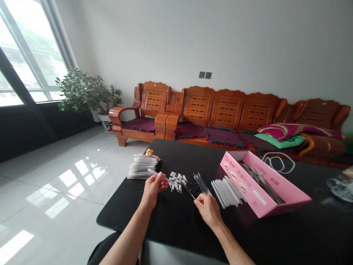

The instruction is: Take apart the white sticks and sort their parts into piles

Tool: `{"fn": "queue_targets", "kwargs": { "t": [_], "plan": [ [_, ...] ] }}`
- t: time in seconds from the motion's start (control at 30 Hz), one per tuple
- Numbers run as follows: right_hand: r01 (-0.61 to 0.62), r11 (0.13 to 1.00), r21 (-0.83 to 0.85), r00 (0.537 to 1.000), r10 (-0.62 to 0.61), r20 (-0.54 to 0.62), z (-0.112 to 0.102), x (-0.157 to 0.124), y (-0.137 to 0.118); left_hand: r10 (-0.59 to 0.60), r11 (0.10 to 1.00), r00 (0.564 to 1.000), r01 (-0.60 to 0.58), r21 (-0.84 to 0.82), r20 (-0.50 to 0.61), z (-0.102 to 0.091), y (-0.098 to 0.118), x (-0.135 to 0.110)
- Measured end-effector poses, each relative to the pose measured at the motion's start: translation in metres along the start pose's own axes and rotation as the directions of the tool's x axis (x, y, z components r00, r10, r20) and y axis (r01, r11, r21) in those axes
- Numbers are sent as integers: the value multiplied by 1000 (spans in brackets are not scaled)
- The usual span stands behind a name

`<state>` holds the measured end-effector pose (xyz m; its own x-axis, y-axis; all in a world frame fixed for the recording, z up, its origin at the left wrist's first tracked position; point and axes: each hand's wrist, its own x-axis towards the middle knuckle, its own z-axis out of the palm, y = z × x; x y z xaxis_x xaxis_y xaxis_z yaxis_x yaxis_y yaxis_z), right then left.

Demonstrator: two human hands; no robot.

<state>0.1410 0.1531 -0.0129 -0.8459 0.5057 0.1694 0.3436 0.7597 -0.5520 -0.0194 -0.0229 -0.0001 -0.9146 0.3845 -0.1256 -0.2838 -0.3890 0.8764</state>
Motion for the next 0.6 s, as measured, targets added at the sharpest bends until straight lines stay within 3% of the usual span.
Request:
{"fn": "queue_targets", "kwargs": {
  "t": [0.17,0.43,0.6],
  "plan": [
    [-6,999,-43,1000,6,-18,-11,2,4,-32,998,999,29,61,39,6,-1,-6],
    [-142,937,-320,987,110,-115,-34,11,25,-55,996,995,49,67,83,10,-7,-9],
    [-156,928,-338,986,127,-107,-34,12,26,-132,991,970,124,48,204,12,-22,-9]
  ]
}}
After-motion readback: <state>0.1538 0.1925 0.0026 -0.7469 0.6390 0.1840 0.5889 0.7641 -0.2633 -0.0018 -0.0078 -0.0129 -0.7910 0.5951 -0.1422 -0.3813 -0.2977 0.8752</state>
